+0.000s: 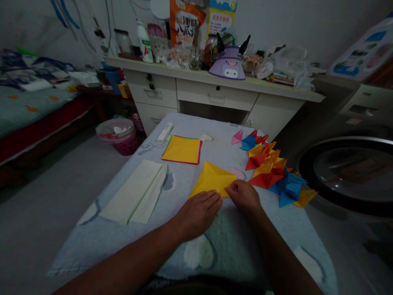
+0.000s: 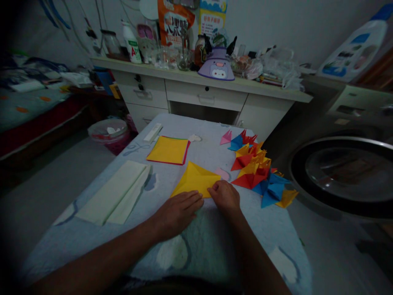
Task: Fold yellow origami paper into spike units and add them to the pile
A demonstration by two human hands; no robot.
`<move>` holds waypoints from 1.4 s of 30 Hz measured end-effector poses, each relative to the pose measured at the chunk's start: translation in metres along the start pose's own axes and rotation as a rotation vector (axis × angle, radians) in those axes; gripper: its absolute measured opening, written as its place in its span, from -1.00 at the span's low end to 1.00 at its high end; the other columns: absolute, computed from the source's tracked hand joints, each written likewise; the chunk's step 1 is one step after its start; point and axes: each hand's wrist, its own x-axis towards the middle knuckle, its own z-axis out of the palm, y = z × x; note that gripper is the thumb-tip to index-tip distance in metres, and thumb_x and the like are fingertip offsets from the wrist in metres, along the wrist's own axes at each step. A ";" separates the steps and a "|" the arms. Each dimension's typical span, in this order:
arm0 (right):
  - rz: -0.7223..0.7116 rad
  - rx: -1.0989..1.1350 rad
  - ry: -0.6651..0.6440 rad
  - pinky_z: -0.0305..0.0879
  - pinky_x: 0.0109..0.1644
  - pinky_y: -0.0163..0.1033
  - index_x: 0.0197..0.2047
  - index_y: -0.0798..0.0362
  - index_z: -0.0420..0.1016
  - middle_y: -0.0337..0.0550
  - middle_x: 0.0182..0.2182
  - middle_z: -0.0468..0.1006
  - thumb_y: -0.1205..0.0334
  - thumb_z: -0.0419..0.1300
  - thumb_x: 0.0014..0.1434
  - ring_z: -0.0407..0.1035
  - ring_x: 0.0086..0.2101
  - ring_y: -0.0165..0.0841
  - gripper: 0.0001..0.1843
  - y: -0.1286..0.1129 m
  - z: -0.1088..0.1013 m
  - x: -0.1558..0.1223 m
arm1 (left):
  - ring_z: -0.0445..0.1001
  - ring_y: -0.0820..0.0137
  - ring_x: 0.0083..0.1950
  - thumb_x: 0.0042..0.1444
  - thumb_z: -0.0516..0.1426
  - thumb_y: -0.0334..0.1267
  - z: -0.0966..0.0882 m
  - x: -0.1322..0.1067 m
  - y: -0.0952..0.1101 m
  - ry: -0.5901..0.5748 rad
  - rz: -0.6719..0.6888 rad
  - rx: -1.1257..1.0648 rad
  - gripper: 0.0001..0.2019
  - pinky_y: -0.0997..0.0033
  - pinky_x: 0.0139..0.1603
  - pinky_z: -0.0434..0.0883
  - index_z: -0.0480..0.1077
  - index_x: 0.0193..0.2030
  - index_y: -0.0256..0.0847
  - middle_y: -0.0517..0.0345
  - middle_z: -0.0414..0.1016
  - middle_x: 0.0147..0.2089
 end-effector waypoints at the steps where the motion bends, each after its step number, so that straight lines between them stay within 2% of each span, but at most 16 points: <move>1: -0.004 0.000 0.001 -0.01 -0.39 -0.30 -0.45 0.04 0.48 -0.19 -0.44 0.52 0.10 0.17 0.14 0.32 -0.41 -0.38 -0.77 0.000 0.000 0.000 | 0.32 0.27 0.26 0.28 0.01 -0.29 0.000 0.000 0.000 -0.022 -0.016 -0.006 -0.65 0.16 0.24 0.32 0.26 0.19 -0.19 0.00 0.39 0.22; 4: -0.012 0.004 -0.001 0.00 -0.39 -0.30 -0.46 0.04 0.48 -0.18 -0.46 0.52 0.11 0.17 0.14 0.33 -0.42 -0.37 -0.77 -0.001 -0.001 -0.001 | 0.33 0.26 0.27 0.27 0.01 -0.30 -0.001 -0.001 0.000 -0.062 -0.043 -0.017 -0.64 0.15 0.26 0.31 0.26 0.20 -0.19 -0.02 0.38 0.24; 14: 0.012 0.010 0.015 0.00 -0.40 -0.30 -0.45 0.04 0.48 -0.18 -0.45 0.52 0.10 0.16 0.14 0.32 -0.42 -0.38 -0.77 -0.001 0.000 0.001 | 0.33 0.22 0.26 0.26 0.02 -0.31 0.000 -0.001 0.000 -0.074 -0.047 -0.009 -0.62 0.13 0.24 0.33 0.26 0.21 -0.23 -0.06 0.38 0.24; 20: 0.017 0.012 0.005 -0.03 -0.41 -0.30 -0.45 0.04 0.47 -0.20 -0.46 0.51 0.07 0.16 0.15 0.31 -0.44 -0.40 -0.76 -0.001 0.002 0.001 | 0.35 0.20 0.25 0.25 0.04 -0.31 0.000 0.000 -0.001 -0.046 -0.037 -0.011 -0.64 0.10 0.22 0.35 0.29 0.18 -0.25 -0.10 0.40 0.21; 24: 0.001 -0.008 0.024 -0.01 -0.40 -0.30 -0.45 0.04 0.44 -0.19 -0.44 0.49 0.09 0.15 0.16 0.30 -0.43 -0.39 -0.76 0.000 0.003 0.000 | 0.36 0.21 0.24 0.26 0.03 -0.31 0.002 0.000 -0.001 -0.043 -0.041 -0.003 -0.65 0.11 0.22 0.35 0.30 0.18 -0.21 -0.05 0.41 0.21; 27: -0.092 -0.014 0.111 0.08 -0.32 -0.28 -0.39 0.05 0.40 -0.15 -0.38 0.48 0.14 0.16 0.15 0.31 -0.37 -0.35 -0.83 0.001 0.007 -0.002 | 0.37 0.21 0.23 0.26 0.02 -0.31 0.001 0.000 0.000 -0.041 -0.037 0.002 -0.65 0.10 0.21 0.36 0.31 0.17 -0.22 -0.07 0.42 0.20; 30: -0.291 0.013 0.205 0.15 -0.17 -0.24 -0.31 0.07 0.41 -0.09 -0.34 0.47 0.28 0.12 0.14 0.31 -0.28 -0.28 -0.93 0.001 0.012 -0.003 | 0.38 0.20 0.23 0.27 0.01 -0.30 0.001 0.000 0.000 -0.030 -0.034 -0.004 -0.65 0.09 0.19 0.37 0.32 0.17 -0.22 -0.08 0.42 0.20; 34: -0.540 0.135 0.178 0.19 -0.08 -0.24 -0.26 0.10 0.44 -0.07 -0.31 0.48 0.47 0.01 0.12 0.32 -0.24 -0.29 -0.78 -0.002 0.021 -0.004 | 0.37 0.23 0.23 0.27 0.00 -0.29 0.004 0.000 -0.001 -0.031 -0.042 0.014 -0.64 0.14 0.21 0.35 0.30 0.18 -0.22 -0.06 0.43 0.19; 37: -0.579 0.152 0.124 0.20 -0.09 -0.25 -0.26 0.11 0.46 -0.08 -0.32 0.47 0.47 0.00 0.13 0.32 -0.25 -0.30 -0.77 -0.005 0.024 -0.005 | 0.37 0.26 0.23 0.28 -0.02 -0.28 0.007 0.000 -0.002 -0.037 -0.036 0.039 -0.64 0.19 0.22 0.33 0.28 0.19 -0.23 -0.03 0.43 0.18; 42: -0.548 0.115 0.117 0.18 -0.10 -0.24 -0.27 0.12 0.45 -0.08 -0.32 0.46 0.42 0.03 0.16 0.30 -0.25 -0.30 -0.83 -0.011 0.022 -0.008 | 0.40 0.26 0.18 0.28 -0.02 -0.35 0.001 0.000 -0.001 -0.025 -0.015 0.044 -0.69 0.19 0.19 0.35 0.32 0.12 -0.27 -0.07 0.46 0.14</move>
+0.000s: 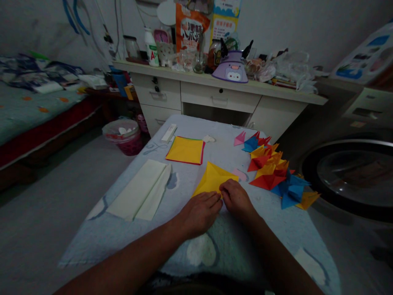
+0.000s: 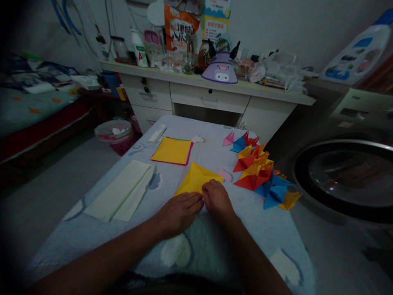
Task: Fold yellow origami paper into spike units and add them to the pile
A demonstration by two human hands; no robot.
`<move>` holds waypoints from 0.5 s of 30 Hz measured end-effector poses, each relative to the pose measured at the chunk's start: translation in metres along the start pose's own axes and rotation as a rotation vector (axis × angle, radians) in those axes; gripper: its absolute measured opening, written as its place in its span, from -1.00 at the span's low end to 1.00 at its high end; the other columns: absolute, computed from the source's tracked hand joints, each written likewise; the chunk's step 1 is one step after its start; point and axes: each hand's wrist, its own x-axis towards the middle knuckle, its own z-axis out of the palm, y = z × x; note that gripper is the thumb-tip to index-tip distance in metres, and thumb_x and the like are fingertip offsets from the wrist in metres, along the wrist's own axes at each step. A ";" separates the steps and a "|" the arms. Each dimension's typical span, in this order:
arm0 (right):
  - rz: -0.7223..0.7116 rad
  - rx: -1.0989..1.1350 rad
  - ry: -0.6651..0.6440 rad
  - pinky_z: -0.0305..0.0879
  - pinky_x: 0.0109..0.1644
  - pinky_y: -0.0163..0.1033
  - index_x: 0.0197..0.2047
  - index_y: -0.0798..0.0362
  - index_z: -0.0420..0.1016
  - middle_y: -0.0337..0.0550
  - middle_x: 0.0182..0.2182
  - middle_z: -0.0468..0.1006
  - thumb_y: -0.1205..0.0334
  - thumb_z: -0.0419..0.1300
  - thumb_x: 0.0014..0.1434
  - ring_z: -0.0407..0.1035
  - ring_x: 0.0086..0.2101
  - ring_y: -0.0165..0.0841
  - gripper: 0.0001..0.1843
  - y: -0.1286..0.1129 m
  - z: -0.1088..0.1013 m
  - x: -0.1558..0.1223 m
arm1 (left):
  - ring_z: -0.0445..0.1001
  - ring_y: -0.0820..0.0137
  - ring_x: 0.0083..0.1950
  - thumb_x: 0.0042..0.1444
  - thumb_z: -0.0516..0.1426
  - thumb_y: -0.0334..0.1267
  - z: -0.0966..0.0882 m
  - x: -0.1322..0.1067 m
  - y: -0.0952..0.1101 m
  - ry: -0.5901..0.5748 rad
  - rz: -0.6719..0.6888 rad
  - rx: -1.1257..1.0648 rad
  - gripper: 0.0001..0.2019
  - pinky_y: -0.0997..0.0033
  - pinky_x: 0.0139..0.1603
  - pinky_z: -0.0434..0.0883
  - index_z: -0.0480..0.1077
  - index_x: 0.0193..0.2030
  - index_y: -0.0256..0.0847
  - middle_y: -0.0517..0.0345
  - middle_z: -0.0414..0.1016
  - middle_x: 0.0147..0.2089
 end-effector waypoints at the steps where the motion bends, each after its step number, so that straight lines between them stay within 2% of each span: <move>1: 0.011 -0.010 -0.003 0.17 -0.11 -0.23 -0.27 0.11 0.44 -0.08 -0.31 0.45 0.40 0.05 0.16 0.30 -0.25 -0.29 -0.85 -0.001 0.000 0.000 | 0.42 0.24 0.16 0.27 -0.01 -0.36 -0.002 -0.001 0.000 -0.001 -0.003 0.003 -0.71 0.17 0.15 0.37 0.34 0.09 -0.28 -0.08 0.48 0.10; 7: 0.079 -0.077 -0.016 0.13 -0.11 -0.21 -0.26 0.10 0.39 -0.08 -0.29 0.43 0.26 0.11 0.17 0.27 -0.25 -0.27 -0.90 -0.006 0.004 0.003 | 0.44 0.21 0.07 0.25 0.02 -0.39 -0.014 -0.014 0.002 -0.016 -0.054 0.095 -0.79 0.13 0.04 0.37 0.35 -0.01 -0.24 -0.07 0.49 0.01; 15: 0.148 -0.189 -0.013 0.08 -0.15 -0.19 -0.25 0.07 0.35 -0.07 -0.28 0.41 0.01 0.15 0.16 0.25 -0.26 -0.24 -0.73 -0.016 0.007 0.004 | 0.38 0.12 0.07 0.24 0.08 -0.28 -0.023 -0.039 0.001 -0.080 -0.144 0.199 -0.75 0.10 -0.06 0.33 0.33 0.04 -0.26 -0.09 0.44 0.11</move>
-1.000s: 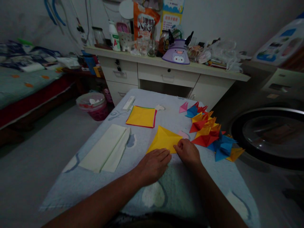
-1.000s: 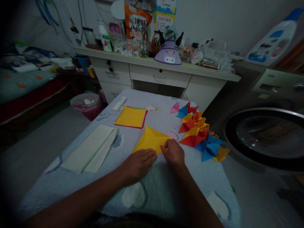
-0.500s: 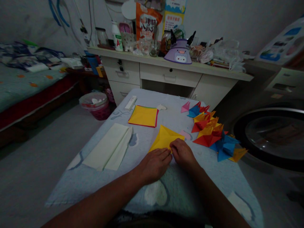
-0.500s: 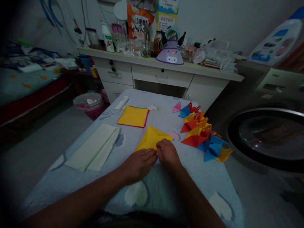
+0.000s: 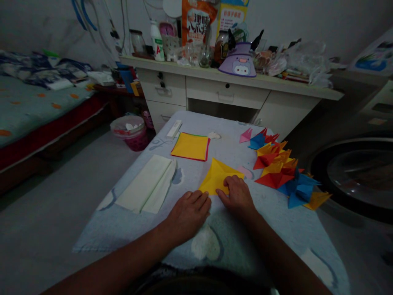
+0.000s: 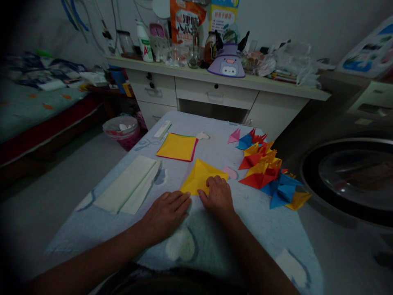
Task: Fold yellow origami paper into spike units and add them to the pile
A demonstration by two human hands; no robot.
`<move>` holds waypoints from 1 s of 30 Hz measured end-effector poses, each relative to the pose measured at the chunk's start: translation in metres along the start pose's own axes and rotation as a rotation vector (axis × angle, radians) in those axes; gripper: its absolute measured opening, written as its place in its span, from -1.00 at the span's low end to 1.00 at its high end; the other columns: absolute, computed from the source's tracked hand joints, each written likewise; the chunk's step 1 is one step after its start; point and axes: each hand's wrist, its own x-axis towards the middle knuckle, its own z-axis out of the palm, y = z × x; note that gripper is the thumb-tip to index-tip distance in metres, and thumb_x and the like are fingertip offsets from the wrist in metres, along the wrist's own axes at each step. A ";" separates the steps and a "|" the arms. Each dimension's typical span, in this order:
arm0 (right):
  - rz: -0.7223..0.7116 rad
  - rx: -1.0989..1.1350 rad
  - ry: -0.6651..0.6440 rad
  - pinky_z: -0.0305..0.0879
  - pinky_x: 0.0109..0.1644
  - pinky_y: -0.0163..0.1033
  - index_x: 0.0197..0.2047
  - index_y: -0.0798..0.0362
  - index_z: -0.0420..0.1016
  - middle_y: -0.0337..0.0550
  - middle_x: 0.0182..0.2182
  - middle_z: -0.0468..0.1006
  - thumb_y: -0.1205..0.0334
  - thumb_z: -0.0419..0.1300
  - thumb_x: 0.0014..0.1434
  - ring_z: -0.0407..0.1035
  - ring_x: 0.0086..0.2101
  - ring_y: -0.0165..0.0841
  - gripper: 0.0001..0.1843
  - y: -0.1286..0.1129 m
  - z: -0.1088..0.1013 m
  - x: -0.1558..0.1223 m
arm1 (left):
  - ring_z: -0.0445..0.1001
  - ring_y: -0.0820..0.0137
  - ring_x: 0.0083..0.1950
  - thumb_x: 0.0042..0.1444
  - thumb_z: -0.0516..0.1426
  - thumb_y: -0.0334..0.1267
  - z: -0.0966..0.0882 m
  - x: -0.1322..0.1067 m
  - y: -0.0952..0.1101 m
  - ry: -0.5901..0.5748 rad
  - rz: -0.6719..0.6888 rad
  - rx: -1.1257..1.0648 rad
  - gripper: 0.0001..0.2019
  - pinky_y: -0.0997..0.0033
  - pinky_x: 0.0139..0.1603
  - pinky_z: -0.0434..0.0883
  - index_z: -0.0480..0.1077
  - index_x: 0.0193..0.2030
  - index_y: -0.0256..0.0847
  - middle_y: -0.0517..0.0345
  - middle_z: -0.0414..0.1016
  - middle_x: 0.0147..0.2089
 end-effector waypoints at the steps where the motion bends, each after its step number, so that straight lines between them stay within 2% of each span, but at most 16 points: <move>1: 0.006 -0.010 0.000 0.07 -0.16 -0.19 -0.25 0.07 0.35 -0.07 -0.28 0.41 -0.01 0.15 0.16 0.25 -0.26 -0.24 -0.71 -0.001 0.000 0.000 | 0.38 0.12 0.06 0.23 0.09 -0.28 -0.002 -0.003 -0.001 -0.003 -0.012 0.003 -0.75 0.10 -0.07 0.33 0.32 0.04 -0.25 -0.08 0.44 0.12; 7: 0.042 -0.055 -0.002 0.07 -0.18 -0.18 -0.25 0.07 0.34 -0.06 -0.28 0.41 -0.07 0.16 0.14 0.25 -0.26 -0.22 -0.65 -0.007 -0.002 0.000 | 0.40 0.14 -0.01 0.22 0.11 -0.27 -0.008 -0.012 -0.003 0.011 -0.053 0.030 -0.75 0.12 -0.10 0.32 0.34 0.03 -0.23 -0.07 0.46 0.11; 12: 0.052 -0.084 0.002 0.07 -0.19 -0.17 -0.24 0.07 0.35 -0.03 -0.26 0.41 -0.17 0.16 0.11 0.26 -0.26 -0.21 -0.57 -0.010 -0.002 -0.002 | 0.41 0.15 -0.06 0.24 0.06 -0.29 -0.007 -0.018 -0.005 0.072 -0.070 0.068 -0.79 0.11 -0.14 0.34 0.37 -0.02 -0.27 -0.08 0.49 0.05; 14: 0.050 -0.100 0.003 0.08 -0.19 -0.16 -0.24 0.07 0.35 -0.03 -0.26 0.41 -0.21 0.14 0.11 0.26 -0.26 -0.21 -0.54 -0.011 -0.001 -0.002 | 0.41 0.19 -0.11 0.24 0.04 -0.34 -0.005 -0.022 -0.007 0.115 -0.057 0.065 -0.83 0.14 -0.18 0.34 0.39 -0.08 -0.26 -0.04 0.52 -0.03; 17: 0.050 -0.126 0.011 0.08 -0.18 -0.15 -0.24 0.07 0.35 -0.03 -0.27 0.41 -0.22 0.14 0.11 0.26 -0.26 -0.19 -0.52 -0.012 -0.001 -0.002 | 0.42 0.25 -0.17 0.24 0.05 -0.37 -0.001 -0.025 -0.008 0.155 0.031 0.046 -0.85 0.20 -0.22 0.36 0.40 -0.11 -0.25 0.02 0.53 -0.07; 21: 0.050 -0.145 0.023 0.09 -0.17 -0.14 -0.23 0.08 0.35 -0.02 -0.26 0.41 -0.22 0.13 0.12 0.27 -0.25 -0.18 -0.52 -0.013 -0.002 -0.002 | 0.42 0.29 -0.13 0.24 0.05 -0.40 0.002 -0.024 -0.006 0.091 0.108 0.027 -0.77 0.24 -0.22 0.39 0.36 0.02 -0.24 0.03 0.47 0.10; 25: 0.051 -0.147 0.017 0.09 -0.18 -0.13 -0.22 0.08 0.35 -0.02 -0.26 0.41 -0.21 0.11 0.14 0.28 -0.25 -0.17 -0.52 -0.014 -0.003 -0.002 | 0.42 0.25 -0.09 0.23 0.05 -0.41 0.003 -0.021 -0.005 0.024 0.070 0.026 -0.65 0.20 -0.18 0.42 0.28 0.16 -0.26 -0.03 0.37 0.22; 30: 0.055 -0.146 0.010 0.09 -0.17 -0.13 -0.21 0.09 0.35 0.00 -0.24 0.41 -0.20 0.11 0.15 0.27 -0.24 -0.17 -0.54 -0.015 -0.004 -0.002 | 0.40 0.20 -0.02 0.26 0.02 -0.33 0.003 -0.020 -0.004 -0.005 -0.011 -0.001 -0.65 0.15 -0.09 0.42 0.26 0.18 -0.27 -0.02 0.37 0.22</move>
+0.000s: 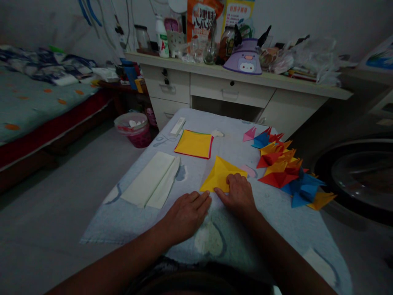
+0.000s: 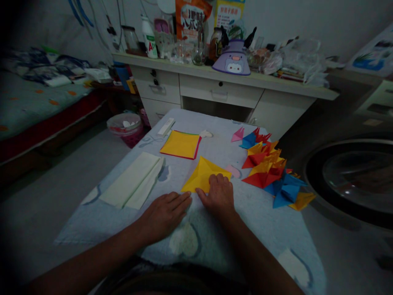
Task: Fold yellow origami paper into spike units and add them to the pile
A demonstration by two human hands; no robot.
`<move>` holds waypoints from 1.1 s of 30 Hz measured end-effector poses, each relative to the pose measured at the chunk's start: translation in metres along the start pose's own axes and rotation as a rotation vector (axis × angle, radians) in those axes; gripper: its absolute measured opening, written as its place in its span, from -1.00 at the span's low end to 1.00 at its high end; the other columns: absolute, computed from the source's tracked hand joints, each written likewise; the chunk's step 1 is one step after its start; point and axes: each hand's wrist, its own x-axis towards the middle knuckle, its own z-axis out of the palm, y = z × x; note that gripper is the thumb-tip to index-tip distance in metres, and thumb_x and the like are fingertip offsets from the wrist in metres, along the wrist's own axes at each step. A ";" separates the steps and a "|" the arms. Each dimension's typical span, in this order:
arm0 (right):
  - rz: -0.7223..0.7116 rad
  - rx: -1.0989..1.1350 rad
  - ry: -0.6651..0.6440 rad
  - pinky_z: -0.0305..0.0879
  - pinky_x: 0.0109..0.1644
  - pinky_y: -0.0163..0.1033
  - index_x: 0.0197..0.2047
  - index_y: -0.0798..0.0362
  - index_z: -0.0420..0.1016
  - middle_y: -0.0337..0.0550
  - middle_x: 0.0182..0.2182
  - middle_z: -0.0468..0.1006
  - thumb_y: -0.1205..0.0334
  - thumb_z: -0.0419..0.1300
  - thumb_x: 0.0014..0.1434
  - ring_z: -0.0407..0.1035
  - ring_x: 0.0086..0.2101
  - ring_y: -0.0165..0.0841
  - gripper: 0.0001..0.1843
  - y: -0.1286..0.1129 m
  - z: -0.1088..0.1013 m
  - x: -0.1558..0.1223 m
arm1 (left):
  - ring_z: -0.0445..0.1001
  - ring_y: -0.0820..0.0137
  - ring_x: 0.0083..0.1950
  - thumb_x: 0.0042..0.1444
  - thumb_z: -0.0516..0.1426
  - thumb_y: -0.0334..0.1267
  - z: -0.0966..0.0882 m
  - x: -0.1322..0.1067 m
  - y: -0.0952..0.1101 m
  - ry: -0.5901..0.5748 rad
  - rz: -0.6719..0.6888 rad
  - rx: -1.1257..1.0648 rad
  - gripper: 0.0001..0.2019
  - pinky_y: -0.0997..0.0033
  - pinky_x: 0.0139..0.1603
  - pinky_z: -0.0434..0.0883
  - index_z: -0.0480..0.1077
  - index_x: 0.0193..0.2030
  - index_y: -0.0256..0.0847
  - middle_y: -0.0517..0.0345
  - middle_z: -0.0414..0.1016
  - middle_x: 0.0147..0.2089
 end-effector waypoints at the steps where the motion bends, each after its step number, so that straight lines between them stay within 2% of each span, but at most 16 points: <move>1: -0.001 -0.002 0.001 0.09 -0.16 -0.13 -0.21 0.08 0.35 0.00 -0.24 0.41 -0.19 0.11 0.15 0.27 -0.24 -0.18 -0.54 0.000 0.000 0.000 | 0.39 0.19 -0.01 0.26 0.03 -0.31 -0.001 0.000 0.000 -0.005 -0.012 -0.007 -0.64 0.15 -0.08 0.42 0.26 0.18 -0.27 -0.02 0.38 0.22; 7: -0.001 -0.001 0.003 0.09 -0.16 -0.12 -0.21 0.08 0.35 0.02 -0.23 0.41 -0.20 0.12 0.14 0.27 -0.23 -0.16 -0.54 -0.002 0.000 -0.001 | 0.36 0.16 0.07 0.24 0.07 -0.27 -0.005 0.012 0.006 -0.020 -0.051 -0.042 -0.66 0.10 0.00 0.36 0.27 0.15 -0.21 -0.02 0.42 0.14; 11: 0.008 0.008 0.001 0.09 -0.15 -0.11 -0.22 0.08 0.35 0.02 -0.22 0.41 -0.18 0.12 0.14 0.27 -0.21 -0.14 -0.55 -0.002 0.001 -0.001 | 0.34 0.21 0.11 0.23 0.07 -0.32 -0.002 0.023 0.010 -0.017 -0.038 -0.123 -0.61 0.16 0.11 0.32 0.21 0.19 -0.23 -0.01 0.42 0.11; 15: 0.012 0.016 0.002 0.09 -0.15 -0.12 -0.21 0.07 0.34 0.00 -0.22 0.41 -0.16 0.14 0.14 0.27 -0.21 -0.15 -0.57 0.002 0.000 -0.002 | 0.34 0.22 0.09 0.21 0.09 -0.29 -0.001 0.026 0.013 -0.051 -0.064 -0.140 -0.61 0.18 0.12 0.31 0.22 0.18 -0.23 0.01 0.41 0.10; 24: 0.063 0.050 -0.060 0.07 -0.17 -0.14 -0.18 0.05 0.32 -0.03 -0.21 0.41 -0.16 0.19 0.09 0.28 -0.20 -0.17 -0.55 0.025 -0.003 -0.001 | 0.32 0.17 0.01 0.19 0.13 -0.04 -0.010 0.041 0.019 -0.127 -0.136 -0.103 -0.50 0.12 -0.04 0.29 0.19 0.23 -0.13 0.05 0.40 0.00; 33: 0.132 0.135 -0.140 0.09 -0.17 -0.18 -0.15 0.05 0.29 -0.06 -0.19 0.42 -0.05 0.26 0.02 0.32 -0.19 -0.20 -0.56 0.057 -0.005 0.003 | 0.31 0.17 0.02 0.20 0.13 -0.04 -0.006 0.041 0.019 -0.122 -0.138 -0.081 -0.53 0.12 -0.03 0.25 0.22 0.20 -0.13 0.04 0.41 0.00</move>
